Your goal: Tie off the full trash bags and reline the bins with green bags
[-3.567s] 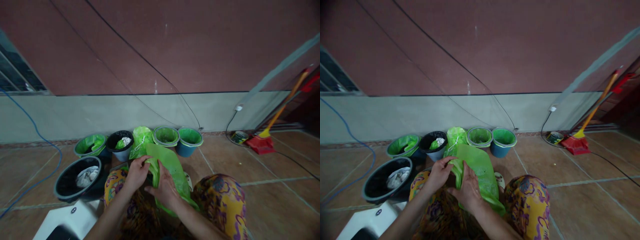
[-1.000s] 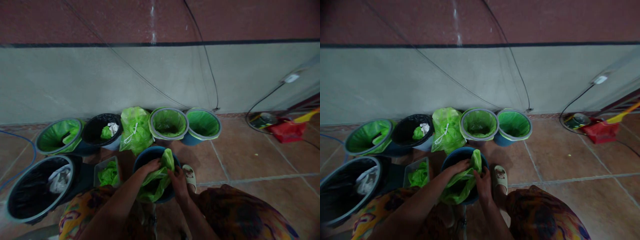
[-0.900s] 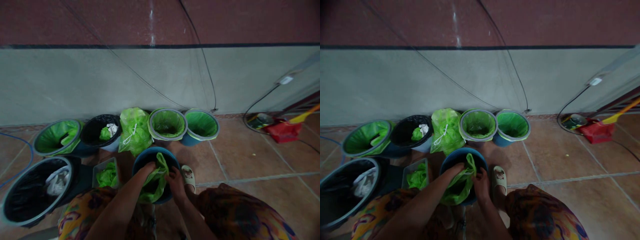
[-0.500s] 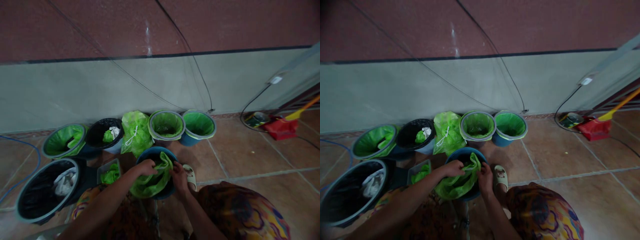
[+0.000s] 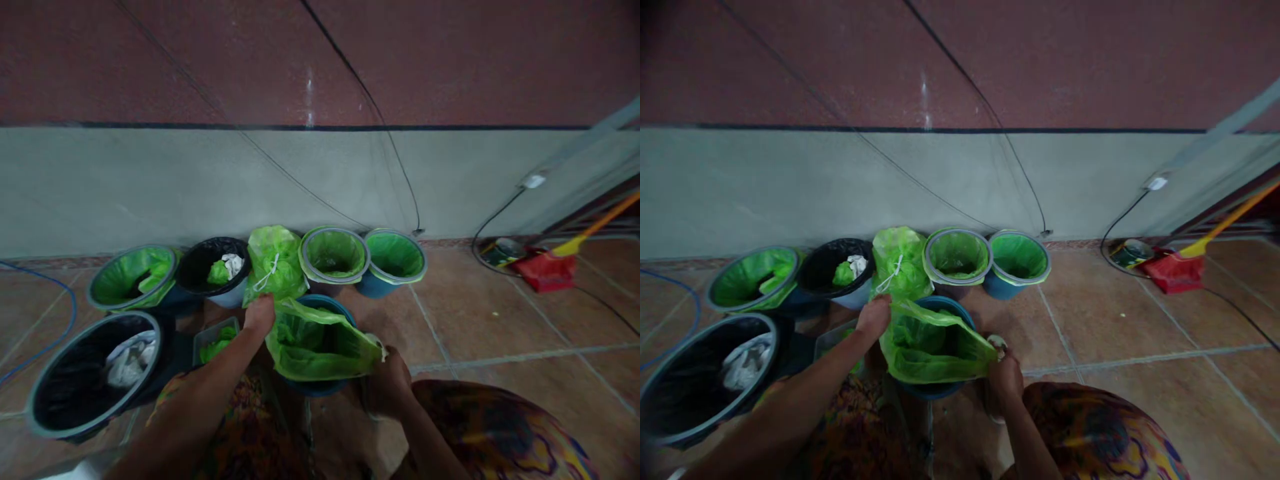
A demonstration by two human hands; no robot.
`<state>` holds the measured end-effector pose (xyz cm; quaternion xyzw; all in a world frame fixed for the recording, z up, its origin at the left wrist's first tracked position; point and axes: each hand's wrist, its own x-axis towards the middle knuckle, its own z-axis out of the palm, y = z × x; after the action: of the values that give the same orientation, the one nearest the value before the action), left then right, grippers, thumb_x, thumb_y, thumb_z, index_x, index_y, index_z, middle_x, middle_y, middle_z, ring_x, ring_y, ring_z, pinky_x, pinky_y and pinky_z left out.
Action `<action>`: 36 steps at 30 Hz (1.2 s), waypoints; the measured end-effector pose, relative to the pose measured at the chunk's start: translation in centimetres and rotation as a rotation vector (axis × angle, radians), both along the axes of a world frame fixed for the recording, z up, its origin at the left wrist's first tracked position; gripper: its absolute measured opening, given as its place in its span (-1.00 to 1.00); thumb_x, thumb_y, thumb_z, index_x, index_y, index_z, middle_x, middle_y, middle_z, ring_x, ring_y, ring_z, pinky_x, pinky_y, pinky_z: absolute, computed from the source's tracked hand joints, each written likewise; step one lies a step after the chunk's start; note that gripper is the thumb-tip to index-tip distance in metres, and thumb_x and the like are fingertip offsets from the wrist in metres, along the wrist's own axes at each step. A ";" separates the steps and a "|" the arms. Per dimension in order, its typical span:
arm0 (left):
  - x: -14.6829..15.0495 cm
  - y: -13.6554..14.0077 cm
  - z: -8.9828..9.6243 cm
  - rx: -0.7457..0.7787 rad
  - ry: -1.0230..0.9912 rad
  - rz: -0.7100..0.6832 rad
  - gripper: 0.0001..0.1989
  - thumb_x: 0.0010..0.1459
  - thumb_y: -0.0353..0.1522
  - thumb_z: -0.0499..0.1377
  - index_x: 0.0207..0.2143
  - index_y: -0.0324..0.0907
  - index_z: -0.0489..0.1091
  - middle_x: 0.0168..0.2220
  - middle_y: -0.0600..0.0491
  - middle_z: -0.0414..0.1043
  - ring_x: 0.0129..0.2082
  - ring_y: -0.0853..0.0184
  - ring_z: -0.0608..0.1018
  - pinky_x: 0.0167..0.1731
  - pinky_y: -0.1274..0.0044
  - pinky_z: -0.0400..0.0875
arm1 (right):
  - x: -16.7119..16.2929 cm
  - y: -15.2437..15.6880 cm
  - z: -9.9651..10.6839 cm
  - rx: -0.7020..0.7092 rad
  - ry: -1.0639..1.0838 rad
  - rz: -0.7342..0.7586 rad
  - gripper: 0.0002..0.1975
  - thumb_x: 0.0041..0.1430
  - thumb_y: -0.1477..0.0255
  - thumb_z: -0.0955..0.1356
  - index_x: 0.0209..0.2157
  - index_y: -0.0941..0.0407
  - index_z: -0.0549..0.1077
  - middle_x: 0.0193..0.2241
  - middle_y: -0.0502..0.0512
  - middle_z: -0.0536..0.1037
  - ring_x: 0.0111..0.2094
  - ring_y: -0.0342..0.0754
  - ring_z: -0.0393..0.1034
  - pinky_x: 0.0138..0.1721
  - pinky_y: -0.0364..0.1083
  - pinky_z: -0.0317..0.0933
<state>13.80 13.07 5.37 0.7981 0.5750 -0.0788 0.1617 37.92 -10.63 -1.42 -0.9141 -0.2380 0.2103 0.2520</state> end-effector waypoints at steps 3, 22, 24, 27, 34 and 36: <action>0.3 -0.4 -0.5 0.047 0.034 -0.034 -0.67 0.19 -0.57 -0.05 -0.06 -0.32 0.39 -0.09 -0.19 0.50 -0.09 0.16 0.58 -0.08 0.41 0.44 | -0.8 2.8 3.4 0.038 -0.166 0.143 -0.46 0.11 0.44 0.26 0.16 0.21 0.33 0.05 0.35 0.43 0.09 0.18 0.33 0.07 0.04 0.22; 0.5 -0.9 -1.5 0.060 0.079 -0.068 -0.62 0.21 -0.60 -0.11 -0.02 -0.29 0.36 -0.10 -0.19 0.48 -0.15 0.17 0.60 -0.21 0.41 0.47 | 0.7 14.5 6.0 -0.286 -0.345 0.798 -0.72 0.27 0.36 0.26 -0.14 0.08 0.58 -0.19 0.18 0.63 -0.12 0.02 0.49 -0.10 -0.10 0.25; 0.5 -0.8 -1.5 0.028 0.062 -0.058 -0.67 0.20 -0.54 -0.01 -0.01 -0.27 0.36 -0.08 -0.15 0.49 -0.10 0.18 0.58 -0.14 0.42 0.46 | 0.5 14.4 5.8 -0.281 -0.329 0.781 -0.72 0.26 0.38 0.27 -0.12 0.05 0.58 -0.18 0.16 0.63 -0.11 0.02 0.49 -0.10 -0.11 0.27; 0.7 -0.7 -1.2 -0.003 -0.015 -0.090 -0.52 0.09 -0.39 0.22 0.09 -0.21 0.32 0.05 -0.12 0.44 0.06 0.13 0.49 0.01 0.39 0.39 | 0.2 14.6 5.6 -0.250 -0.284 0.762 -0.71 0.24 0.39 0.27 -0.08 0.02 0.56 -0.16 0.13 0.63 -0.07 0.03 0.49 -0.08 -0.10 0.27; 1.7 -0.2 -1.4 -0.160 -0.098 -0.093 -0.38 0.07 -0.15 0.25 0.16 -0.15 0.32 0.09 -0.09 0.46 0.08 0.10 0.49 0.05 0.32 0.37 | 0.7 15.4 4.7 -0.126 -0.104 0.771 -0.51 0.13 0.38 0.38 0.12 0.11 0.41 0.03 0.16 0.55 0.05 0.03 0.43 0.08 -0.07 0.25; 1.7 0.1 -1.7 -0.176 -0.089 -0.095 -0.54 0.19 -0.15 0.14 0.09 -0.14 0.40 0.04 -0.07 0.50 0.05 0.15 0.51 0.04 0.36 0.37 | 1.1 15.6 4.3 -0.115 -0.038 0.799 -0.47 0.15 0.28 0.38 0.14 0.15 0.39 0.05 0.19 0.53 0.06 0.03 0.43 0.09 -0.06 0.25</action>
<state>15.54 13.14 3.68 0.8100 0.5195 -0.1008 0.2526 38.99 5.01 2.86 -0.7660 -0.5671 0.2876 0.0945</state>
